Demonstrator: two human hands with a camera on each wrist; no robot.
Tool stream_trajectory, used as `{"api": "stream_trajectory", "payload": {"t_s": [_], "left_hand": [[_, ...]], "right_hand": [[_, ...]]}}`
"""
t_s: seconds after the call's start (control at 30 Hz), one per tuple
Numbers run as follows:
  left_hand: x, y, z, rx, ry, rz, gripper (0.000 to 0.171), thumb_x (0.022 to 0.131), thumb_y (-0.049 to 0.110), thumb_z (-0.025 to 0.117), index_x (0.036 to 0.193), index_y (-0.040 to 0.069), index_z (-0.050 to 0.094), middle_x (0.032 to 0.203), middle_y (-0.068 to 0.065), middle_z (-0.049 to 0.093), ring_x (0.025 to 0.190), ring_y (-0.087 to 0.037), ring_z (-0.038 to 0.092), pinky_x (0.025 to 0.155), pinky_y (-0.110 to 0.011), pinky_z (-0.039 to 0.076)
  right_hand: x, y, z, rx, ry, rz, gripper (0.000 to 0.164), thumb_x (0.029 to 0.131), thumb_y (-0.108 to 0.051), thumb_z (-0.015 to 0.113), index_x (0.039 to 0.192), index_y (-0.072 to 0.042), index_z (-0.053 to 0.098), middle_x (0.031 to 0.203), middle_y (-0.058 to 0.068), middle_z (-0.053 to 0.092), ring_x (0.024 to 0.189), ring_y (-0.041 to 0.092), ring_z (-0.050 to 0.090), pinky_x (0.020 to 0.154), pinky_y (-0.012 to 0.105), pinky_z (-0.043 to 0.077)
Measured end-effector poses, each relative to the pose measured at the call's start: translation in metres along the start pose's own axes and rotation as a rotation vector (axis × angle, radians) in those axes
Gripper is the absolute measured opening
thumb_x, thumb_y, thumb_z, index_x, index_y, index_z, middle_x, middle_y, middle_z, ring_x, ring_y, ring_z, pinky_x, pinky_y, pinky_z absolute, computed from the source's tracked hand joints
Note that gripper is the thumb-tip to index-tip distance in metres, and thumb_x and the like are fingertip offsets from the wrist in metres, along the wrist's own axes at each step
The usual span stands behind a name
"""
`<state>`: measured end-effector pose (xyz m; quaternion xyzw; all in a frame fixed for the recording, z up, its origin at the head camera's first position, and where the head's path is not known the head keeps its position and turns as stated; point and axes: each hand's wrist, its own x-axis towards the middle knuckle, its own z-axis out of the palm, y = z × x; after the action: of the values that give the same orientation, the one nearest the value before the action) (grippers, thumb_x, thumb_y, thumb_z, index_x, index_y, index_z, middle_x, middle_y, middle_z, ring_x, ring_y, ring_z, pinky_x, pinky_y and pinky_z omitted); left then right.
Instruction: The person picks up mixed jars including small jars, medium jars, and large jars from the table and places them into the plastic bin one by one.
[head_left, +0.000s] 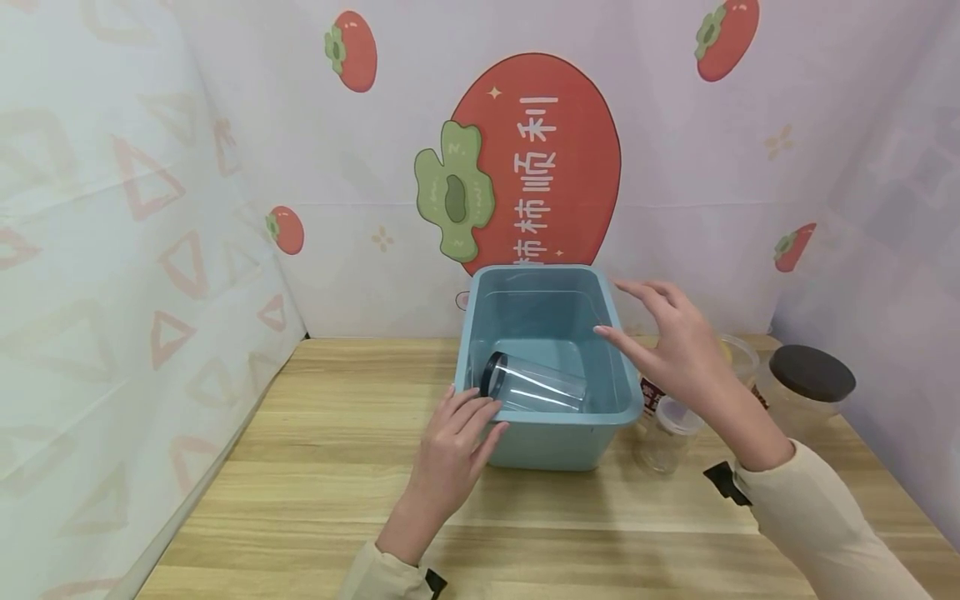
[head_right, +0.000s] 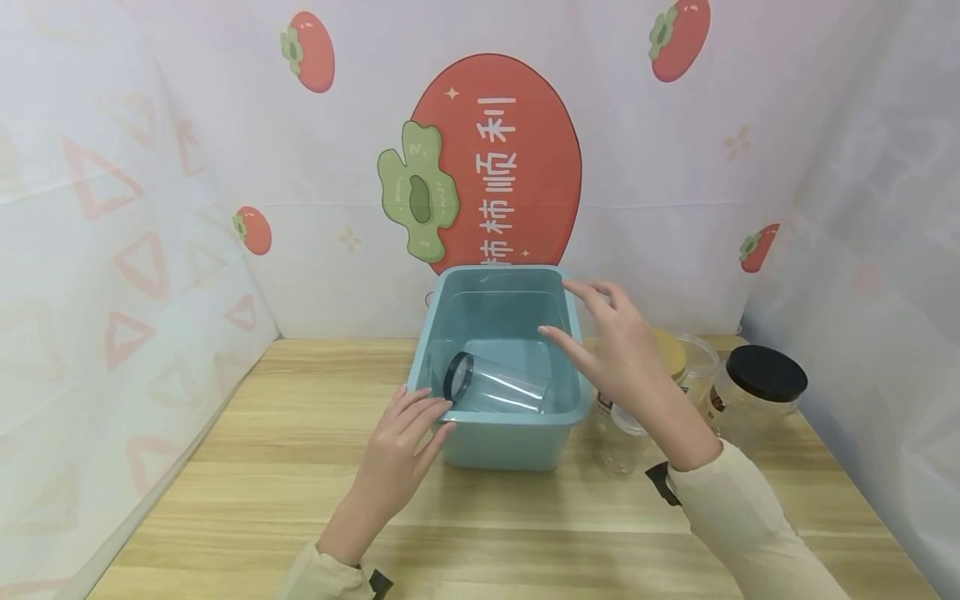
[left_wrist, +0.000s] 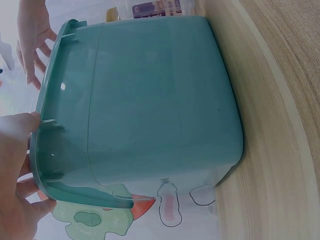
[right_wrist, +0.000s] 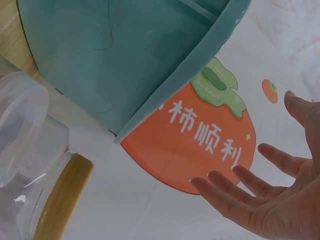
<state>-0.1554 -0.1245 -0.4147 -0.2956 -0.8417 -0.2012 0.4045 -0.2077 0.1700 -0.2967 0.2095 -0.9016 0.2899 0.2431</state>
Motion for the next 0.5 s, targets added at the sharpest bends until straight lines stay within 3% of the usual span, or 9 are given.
{"api": "stream_trajectory", "payload": {"t_s": [0.27, 0.5], "left_hand": [[-0.001, 0.000, 0.001, 0.001, 0.005, 0.002, 0.029, 0.086, 0.015, 0.087, 0.111, 0.002, 0.078, 0.108, -0.008, 0.078, 0.114, -0.031, 0.070, 0.107, -0.059, 0.054], [-0.001, 0.001, 0.000, 0.000, 0.002, 0.000, 0.029, 0.086, 0.015, 0.087, 0.111, 0.002, 0.078, 0.108, -0.008, 0.078, 0.114, -0.031, 0.070, 0.107, -0.060, 0.054]], "right_hand": [[-0.008, 0.004, 0.002, -0.013, 0.020, -0.001, 0.065, 0.092, -0.025, 0.084, 0.148, -0.006, 0.058, 0.142, 0.030, 0.055, 0.115, 0.048, 0.063, 0.079, 0.065, 0.058], [-0.013, 0.007, 0.004, -0.006, 0.018, 0.013, 0.066, 0.093, -0.027, 0.084, 0.150, -0.006, 0.057, 0.144, 0.029, 0.054, 0.124, 0.049, 0.058, 0.084, 0.069, 0.055]]}}
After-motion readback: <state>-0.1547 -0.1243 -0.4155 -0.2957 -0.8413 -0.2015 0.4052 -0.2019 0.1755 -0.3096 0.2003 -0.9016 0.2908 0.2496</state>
